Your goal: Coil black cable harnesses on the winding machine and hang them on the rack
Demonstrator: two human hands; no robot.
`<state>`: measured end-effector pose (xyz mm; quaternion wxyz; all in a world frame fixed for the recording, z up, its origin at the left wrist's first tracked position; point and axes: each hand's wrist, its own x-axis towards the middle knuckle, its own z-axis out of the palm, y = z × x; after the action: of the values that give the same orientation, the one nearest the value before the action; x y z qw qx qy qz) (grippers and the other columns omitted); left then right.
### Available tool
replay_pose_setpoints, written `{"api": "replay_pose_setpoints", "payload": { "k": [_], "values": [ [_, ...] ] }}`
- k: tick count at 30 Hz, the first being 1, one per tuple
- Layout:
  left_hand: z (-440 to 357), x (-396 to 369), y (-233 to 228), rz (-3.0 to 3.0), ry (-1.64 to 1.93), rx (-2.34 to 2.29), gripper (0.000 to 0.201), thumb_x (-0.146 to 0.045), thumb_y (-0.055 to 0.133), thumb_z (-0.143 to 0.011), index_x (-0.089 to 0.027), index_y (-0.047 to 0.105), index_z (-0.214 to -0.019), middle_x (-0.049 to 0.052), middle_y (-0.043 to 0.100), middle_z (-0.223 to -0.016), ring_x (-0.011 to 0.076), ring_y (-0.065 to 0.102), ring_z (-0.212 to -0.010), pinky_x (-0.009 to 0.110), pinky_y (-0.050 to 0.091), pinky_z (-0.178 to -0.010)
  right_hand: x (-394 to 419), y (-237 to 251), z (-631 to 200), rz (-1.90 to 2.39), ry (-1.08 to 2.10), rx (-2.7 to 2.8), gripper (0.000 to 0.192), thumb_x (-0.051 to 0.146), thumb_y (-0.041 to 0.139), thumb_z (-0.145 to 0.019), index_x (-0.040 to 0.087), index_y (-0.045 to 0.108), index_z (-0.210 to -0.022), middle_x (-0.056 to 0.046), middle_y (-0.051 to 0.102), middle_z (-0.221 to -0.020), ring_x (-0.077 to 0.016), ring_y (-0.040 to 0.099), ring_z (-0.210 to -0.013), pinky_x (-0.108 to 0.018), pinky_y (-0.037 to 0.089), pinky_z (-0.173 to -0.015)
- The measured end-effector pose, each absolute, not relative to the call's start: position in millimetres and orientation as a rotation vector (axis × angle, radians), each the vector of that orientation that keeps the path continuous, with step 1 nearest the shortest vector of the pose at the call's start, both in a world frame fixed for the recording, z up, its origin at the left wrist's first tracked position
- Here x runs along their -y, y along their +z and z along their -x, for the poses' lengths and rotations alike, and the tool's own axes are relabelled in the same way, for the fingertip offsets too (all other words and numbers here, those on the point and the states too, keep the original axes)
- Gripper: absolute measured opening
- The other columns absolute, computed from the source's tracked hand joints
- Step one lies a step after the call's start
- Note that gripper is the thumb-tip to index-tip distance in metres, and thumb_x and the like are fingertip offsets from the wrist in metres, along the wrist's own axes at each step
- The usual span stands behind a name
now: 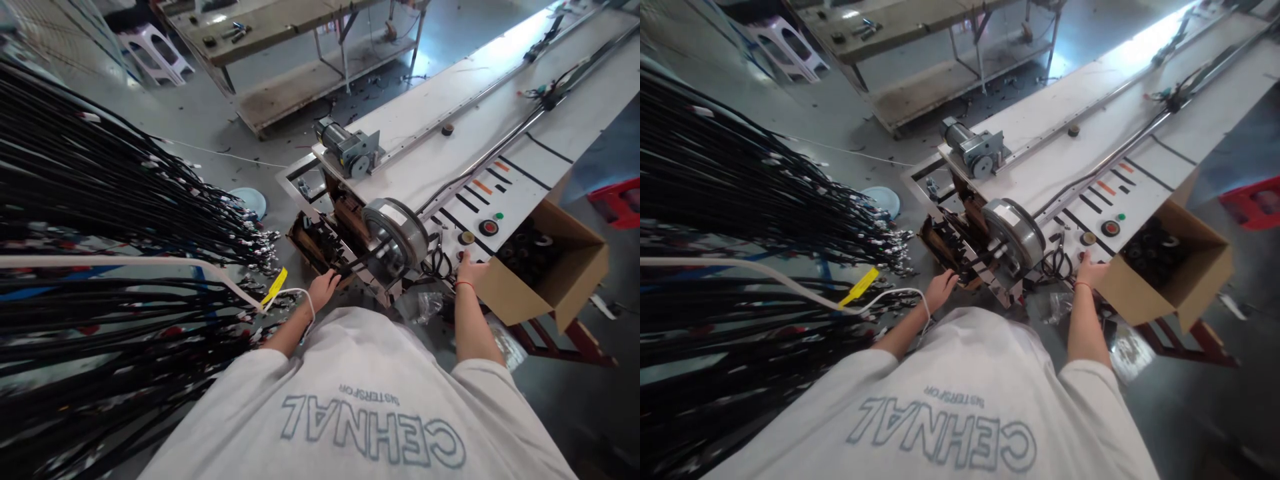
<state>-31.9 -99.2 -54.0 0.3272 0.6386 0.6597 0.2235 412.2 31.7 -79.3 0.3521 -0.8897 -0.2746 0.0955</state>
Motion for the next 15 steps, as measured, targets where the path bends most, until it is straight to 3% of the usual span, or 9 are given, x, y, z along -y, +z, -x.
{"api": "replay_pose_setpoints", "payload": {
  "k": [15],
  "values": [
    [-26,51,-44,-1.667,0.701,-1.596,0.031,-0.043,0.042,-0.099,-0.019,0.06,-0.091,0.004,0.063,-0.072,0.0197,0.063,-0.072,0.027,0.042,-0.071,-33,-84,-415,2.346,0.259,0.773,0.064,0.055,0.062,-0.083,0.008,0.042,-0.121,-0.032,0.053,-0.127,-0.0415,0.05,-0.125,-0.053,0.039,-0.105]
  ]
}}
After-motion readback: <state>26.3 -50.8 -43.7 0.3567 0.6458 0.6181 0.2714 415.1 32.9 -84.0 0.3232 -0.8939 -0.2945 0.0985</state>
